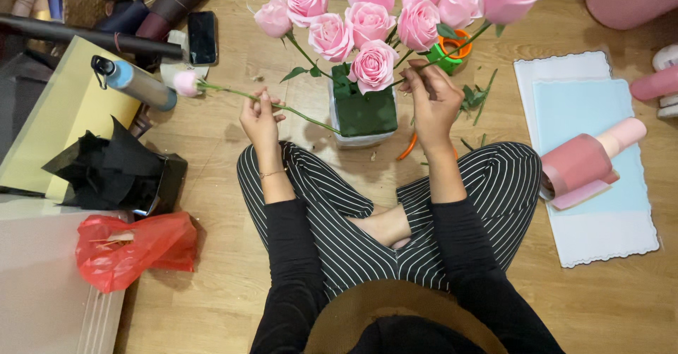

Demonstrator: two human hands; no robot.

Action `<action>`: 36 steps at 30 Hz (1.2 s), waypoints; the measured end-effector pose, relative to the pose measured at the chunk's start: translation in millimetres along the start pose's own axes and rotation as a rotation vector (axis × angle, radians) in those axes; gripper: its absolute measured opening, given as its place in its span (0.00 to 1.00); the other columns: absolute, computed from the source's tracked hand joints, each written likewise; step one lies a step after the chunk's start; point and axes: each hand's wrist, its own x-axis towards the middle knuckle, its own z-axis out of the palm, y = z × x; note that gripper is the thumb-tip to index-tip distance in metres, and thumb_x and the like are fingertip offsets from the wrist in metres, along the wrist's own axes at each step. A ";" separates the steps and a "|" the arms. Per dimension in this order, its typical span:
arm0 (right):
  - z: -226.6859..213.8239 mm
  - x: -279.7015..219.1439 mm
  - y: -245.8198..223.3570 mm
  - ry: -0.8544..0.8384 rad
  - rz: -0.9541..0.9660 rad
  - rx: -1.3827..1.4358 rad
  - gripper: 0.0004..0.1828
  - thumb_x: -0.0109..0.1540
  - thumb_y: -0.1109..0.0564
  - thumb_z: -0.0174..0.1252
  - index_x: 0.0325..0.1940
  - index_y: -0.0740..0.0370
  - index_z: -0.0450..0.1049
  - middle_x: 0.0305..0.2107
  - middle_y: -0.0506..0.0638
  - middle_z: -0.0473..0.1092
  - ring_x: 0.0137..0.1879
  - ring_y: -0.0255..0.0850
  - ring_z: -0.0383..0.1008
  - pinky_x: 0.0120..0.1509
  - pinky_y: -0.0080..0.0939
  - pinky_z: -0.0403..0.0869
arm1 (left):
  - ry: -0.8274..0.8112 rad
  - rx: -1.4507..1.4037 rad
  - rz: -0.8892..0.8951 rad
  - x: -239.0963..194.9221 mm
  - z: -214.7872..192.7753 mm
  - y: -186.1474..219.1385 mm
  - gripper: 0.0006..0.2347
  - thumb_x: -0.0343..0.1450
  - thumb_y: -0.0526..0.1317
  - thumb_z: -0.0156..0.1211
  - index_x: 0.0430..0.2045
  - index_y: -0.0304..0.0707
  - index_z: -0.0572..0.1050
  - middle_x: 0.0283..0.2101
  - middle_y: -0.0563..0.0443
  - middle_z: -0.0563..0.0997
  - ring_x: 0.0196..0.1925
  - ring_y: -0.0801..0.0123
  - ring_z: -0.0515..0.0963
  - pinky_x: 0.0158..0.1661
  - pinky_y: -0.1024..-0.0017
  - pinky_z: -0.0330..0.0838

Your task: The person sits on the floor arranging pink roses into a green floral foam block. They use orange pruning shears to trim the stems of the roses before inserting them into the foam to create a bouquet.

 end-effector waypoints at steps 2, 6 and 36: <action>-0.3 -1.2 -1.4 -0.003 0.010 -0.017 0.07 0.64 0.74 0.60 0.47 0.79 0.77 0.28 0.63 0.74 0.28 0.45 0.77 0.35 0.42 0.78 | 0.007 -0.020 -0.118 0.8 -2.3 -10.4 0.10 0.79 0.37 0.49 0.53 0.33 0.71 0.31 0.52 0.80 0.32 0.73 0.84 0.24 0.85 0.80; -6.4 -5.6 12.7 0.011 0.021 -0.027 0.06 0.66 0.73 0.58 0.47 0.78 0.77 0.28 0.63 0.75 0.28 0.44 0.77 0.35 0.41 0.78 | 0.092 -0.080 -0.387 13.6 -15.4 -43.4 0.14 0.78 0.37 0.49 0.57 0.34 0.72 0.29 0.59 0.76 0.32 0.75 0.83 0.28 0.79 0.77; 1.8 -12.0 20.2 -0.014 0.001 -0.101 0.06 0.66 0.73 0.56 0.45 0.76 0.77 0.26 0.61 0.76 0.27 0.44 0.78 0.35 0.43 0.79 | 0.116 0.766 -0.242 49.5 -32.0 -146.9 0.33 0.68 0.49 0.72 0.68 0.40 0.67 0.70 0.32 0.62 0.74 0.39 0.63 0.74 0.52 0.50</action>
